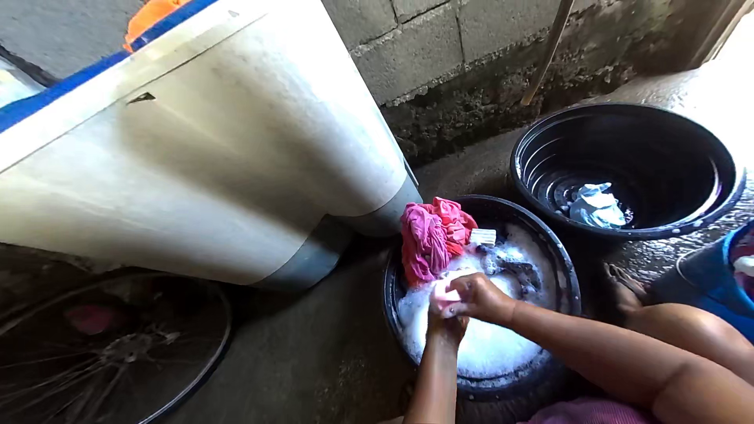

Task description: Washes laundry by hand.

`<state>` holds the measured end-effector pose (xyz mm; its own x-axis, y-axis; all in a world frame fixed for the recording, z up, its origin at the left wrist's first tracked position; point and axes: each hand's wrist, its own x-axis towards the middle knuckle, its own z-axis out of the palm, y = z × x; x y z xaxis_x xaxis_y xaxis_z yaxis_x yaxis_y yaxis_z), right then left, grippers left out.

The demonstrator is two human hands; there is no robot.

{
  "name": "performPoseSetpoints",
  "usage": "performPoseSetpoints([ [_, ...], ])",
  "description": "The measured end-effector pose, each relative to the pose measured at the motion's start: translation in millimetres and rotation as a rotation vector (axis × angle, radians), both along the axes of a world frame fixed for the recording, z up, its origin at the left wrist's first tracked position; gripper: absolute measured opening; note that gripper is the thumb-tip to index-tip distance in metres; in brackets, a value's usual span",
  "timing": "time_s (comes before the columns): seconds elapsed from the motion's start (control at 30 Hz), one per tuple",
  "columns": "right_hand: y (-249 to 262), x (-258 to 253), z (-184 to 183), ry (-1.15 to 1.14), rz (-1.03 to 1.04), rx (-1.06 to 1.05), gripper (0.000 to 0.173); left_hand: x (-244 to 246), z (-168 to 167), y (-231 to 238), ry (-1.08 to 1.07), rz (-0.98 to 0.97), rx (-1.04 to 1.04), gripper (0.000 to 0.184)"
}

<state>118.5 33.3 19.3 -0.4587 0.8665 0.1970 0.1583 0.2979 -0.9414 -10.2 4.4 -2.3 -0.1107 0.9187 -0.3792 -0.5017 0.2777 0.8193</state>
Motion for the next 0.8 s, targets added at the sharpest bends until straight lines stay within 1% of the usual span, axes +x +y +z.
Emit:
performPoseSetpoints([
  [0.07, 15, 14, -31, -0.226, -0.081, -0.051, 0.038, -5, -2, 7, -0.154, -0.016, -0.049, 0.036],
  [0.1, 24, 23, -40, -0.336, -0.101, -0.104, 0.039, -9, -4, 10, -0.179, -0.034, -0.047, 0.037],
  [0.17, 38, 36, -45, -0.480, -0.163, -0.226, 0.041, -12, -5, 12, -0.137, -0.001, -0.088, 0.036],
  [0.2, 41, 38, -40, -0.459, -0.226, -0.271, 0.042, -13, -5, 13, -0.107, 0.011, -0.103, 0.036],
  [0.27, 38, 32, -17, -0.272, -0.304, -0.253, 0.042, -15, -7, 15, -0.058, -0.014, -0.070, 0.037],
  [0.3, 32, 25, -3, -0.166, -0.279, -0.201, 0.039, -15, -9, 14, -0.030, -0.022, -0.037, 0.034],
  [0.37, 14, 8, 19, 0.006, -0.131, -0.094, 0.033, -9, -6, 8, 0.014, -0.021, 0.021, 0.024],
  [0.4, 6, 1, 22, 0.048, -0.053, -0.058, 0.033, -6, 0, 3, -0.024, -0.025, 0.039, 0.025],
  [0.43, 2, -3, 15, 0.052, -0.008, -0.031, 0.034, -4, 3, 0, -0.078, -0.010, 0.031, 0.026],
  [0.5, 7, 2, -14, -0.054, -0.046, 0.001, 0.036, -3, 2, 4, -0.104, 0.010, -0.001, 0.025],
  [0.53, 15, 12, -28, -0.168, -0.090, -0.031, 0.036, -6, 0, 7, -0.091, -0.011, -0.008, 0.028],
  [0.6, 34, 33, -47, -0.396, -0.171, -0.183, 0.041, -15, -7, 11, -0.095, -0.060, 0.021, 0.038],
  [0.63, 41, 40, -49, -0.439, -0.224, -0.256, 0.043, -17, -6, 13, -0.060, -0.057, 0.013, 0.040],
  [0.67, 44, 42, -45, -0.423, -0.275, -0.295, 0.044, -19, -5, 15, -0.021, -0.047, -0.002, 0.040],
  [0.7, 43, 40, -35, -0.359, -0.304, -0.295, 0.043, -20, -4, 16, 0.000, -0.044, -0.004, 0.040],
  [0.77, 30, 25, -9, -0.149, -0.262, -0.180, 0.036, -17, -4, 14, 0.011, -0.037, 0.021, 0.035],
  [0.8, 19, 15, 5, -0.048, -0.186, -0.094, 0.032, -14, -4, 11, 0.009, -0.032, 0.031, 0.030],
])
